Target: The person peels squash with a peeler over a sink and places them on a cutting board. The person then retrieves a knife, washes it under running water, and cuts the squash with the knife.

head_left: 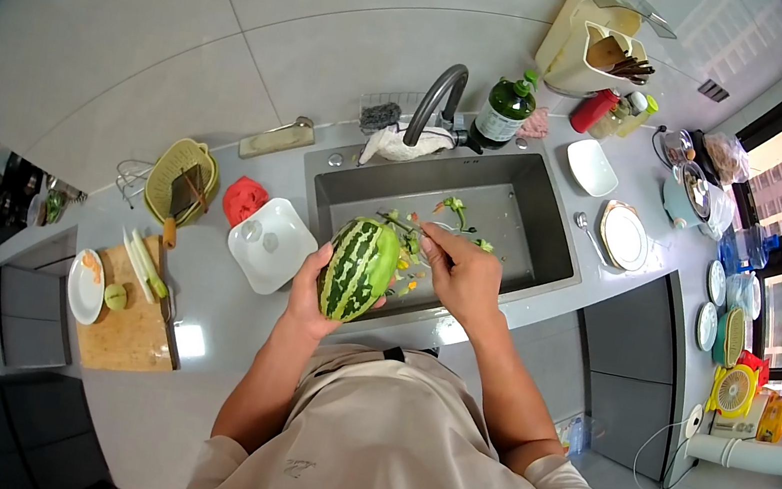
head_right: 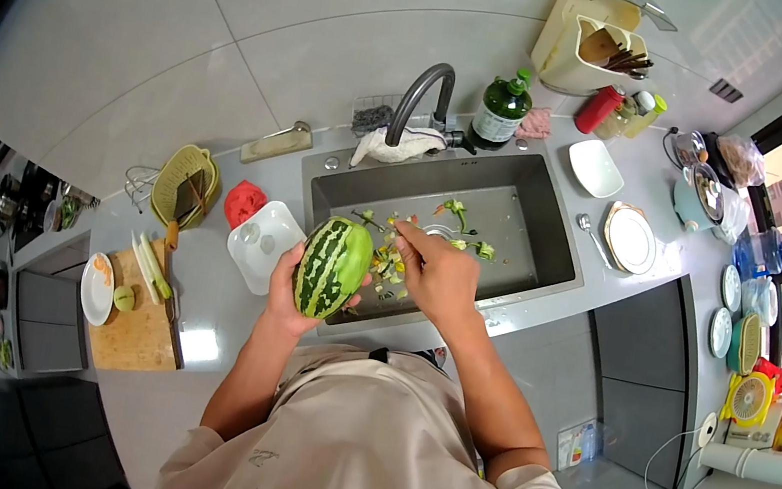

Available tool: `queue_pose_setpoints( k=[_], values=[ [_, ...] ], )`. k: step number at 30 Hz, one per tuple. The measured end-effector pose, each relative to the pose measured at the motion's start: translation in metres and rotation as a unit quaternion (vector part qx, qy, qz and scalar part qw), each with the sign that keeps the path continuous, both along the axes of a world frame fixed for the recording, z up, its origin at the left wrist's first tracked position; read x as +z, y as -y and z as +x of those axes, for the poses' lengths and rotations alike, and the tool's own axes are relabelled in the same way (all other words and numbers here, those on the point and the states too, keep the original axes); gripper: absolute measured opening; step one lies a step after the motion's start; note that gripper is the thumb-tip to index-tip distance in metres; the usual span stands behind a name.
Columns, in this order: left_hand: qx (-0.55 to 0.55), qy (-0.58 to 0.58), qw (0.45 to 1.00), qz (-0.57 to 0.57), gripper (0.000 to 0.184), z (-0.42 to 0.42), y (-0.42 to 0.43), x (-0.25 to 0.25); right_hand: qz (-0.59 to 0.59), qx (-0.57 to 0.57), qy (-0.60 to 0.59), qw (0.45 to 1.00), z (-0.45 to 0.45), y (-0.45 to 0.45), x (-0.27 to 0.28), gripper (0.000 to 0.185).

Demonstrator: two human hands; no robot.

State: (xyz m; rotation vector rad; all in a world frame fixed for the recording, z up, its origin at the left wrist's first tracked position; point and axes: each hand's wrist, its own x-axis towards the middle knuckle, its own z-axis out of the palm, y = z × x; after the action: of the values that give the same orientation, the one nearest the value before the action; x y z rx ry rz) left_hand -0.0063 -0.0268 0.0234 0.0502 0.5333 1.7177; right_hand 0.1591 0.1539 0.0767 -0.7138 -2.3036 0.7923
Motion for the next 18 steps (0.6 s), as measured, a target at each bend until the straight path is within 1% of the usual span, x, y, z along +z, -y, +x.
queue_pose_setpoints(
  k=[2,3,5,9,11,12,14,15,17,18],
  values=[
    [0.008,-0.033,0.999,0.013,0.074,0.0,0.0,0.002,-0.047,-0.03,-0.003,0.998,0.001,0.0,0.001,0.025],
    [0.01,-0.033,0.999,0.013,0.074,-0.001,0.0,0.001,-0.047,-0.029,-0.003,0.998,0.0,0.0,0.0,0.025],
    [0.028,-0.059,0.998,0.0,0.074,-0.002,0.001,-0.006,-0.071,-0.027,-0.047,0.996,0.0,0.002,-0.002,0.025],
    [0.044,-0.075,0.996,-0.023,0.073,-0.002,0.0,-0.014,-0.095,-0.014,-0.056,0.994,0.002,0.007,-0.006,0.026],
    [0.058,-0.082,0.995,-0.023,0.073,-0.003,-0.002,-0.015,-0.161,-0.045,-0.065,0.984,0.001,0.009,-0.003,0.025],
    [0.059,-0.082,0.995,-0.024,0.073,-0.003,-0.003,-0.017,-0.162,-0.045,-0.065,0.984,0.0,0.007,-0.004,0.025],
    [0.062,-0.101,0.993,-0.024,0.071,-0.002,-0.003,-0.02,-0.175,-0.052,0.024,0.983,0.0,0.002,-0.006,0.024],
    [0.062,-0.101,0.993,-0.022,0.071,-0.003,-0.005,-0.018,-0.174,-0.051,0.023,0.983,0.0,0.001,-0.005,0.024],
    [0.074,-0.081,0.992,-0.062,0.071,-0.001,-0.005,-0.019,-0.178,-0.015,0.002,0.984,0.003,0.004,-0.006,0.024],
    [0.073,-0.069,0.993,-0.066,0.07,-0.001,-0.006,-0.012,-0.178,-0.015,0.003,0.984,0.004,0.007,-0.007,0.024]
  ],
)
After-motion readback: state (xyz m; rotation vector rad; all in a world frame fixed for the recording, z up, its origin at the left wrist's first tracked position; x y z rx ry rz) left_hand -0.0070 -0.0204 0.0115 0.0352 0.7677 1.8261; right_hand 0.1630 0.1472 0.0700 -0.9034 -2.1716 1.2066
